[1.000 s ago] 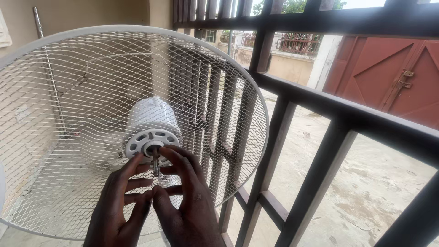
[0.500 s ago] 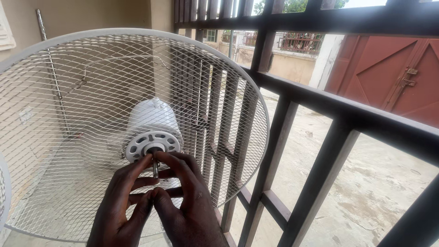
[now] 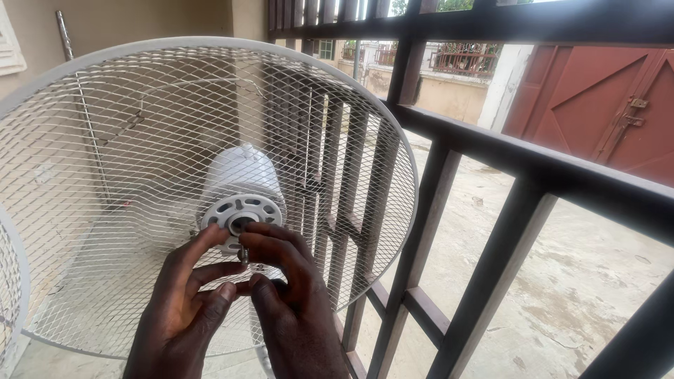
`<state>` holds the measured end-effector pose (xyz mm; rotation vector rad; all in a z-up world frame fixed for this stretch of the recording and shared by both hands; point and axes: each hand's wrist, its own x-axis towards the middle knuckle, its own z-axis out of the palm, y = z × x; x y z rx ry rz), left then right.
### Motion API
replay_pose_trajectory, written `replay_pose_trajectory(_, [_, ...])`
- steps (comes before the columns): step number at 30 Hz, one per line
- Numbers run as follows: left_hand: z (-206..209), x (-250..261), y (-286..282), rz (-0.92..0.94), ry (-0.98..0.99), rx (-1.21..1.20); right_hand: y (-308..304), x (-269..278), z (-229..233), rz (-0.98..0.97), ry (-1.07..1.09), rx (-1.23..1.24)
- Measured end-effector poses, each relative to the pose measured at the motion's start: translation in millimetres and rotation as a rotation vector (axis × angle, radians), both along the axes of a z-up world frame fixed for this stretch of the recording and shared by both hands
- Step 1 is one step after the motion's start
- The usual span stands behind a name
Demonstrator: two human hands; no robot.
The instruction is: The person disassembles a standing fan by removing the front grille, unscrewing the blade nut, detaching the fan blades, and then removing the motor housing from the stand. The components are placed on the floor.
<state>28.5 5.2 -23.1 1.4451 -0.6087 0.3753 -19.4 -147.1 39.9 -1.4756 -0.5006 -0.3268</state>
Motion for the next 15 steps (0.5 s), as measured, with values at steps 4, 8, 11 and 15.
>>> replay_pose_trajectory(4, [4.0,-2.2,0.9,-0.006,-0.019,0.012,4.1,3.9,3.6,-0.093,0.072,0.056])
replay_pose_trajectory(8, [6.0,-5.0,-0.4,-0.028,-0.050,0.004,7.0,-0.8,7.2,-0.122,0.108,0.044])
replay_pose_trajectory(11, [12.1,-5.8,-2.2,-0.014,-0.035,-0.001,5.3,2.8,8.0,-0.123,0.148,0.067])
replay_pose_trajectory(15, [21.4,-4.6,3.0,-0.011,0.129,-0.112,-0.5,8.7,7.0,0.010,0.104,0.290])
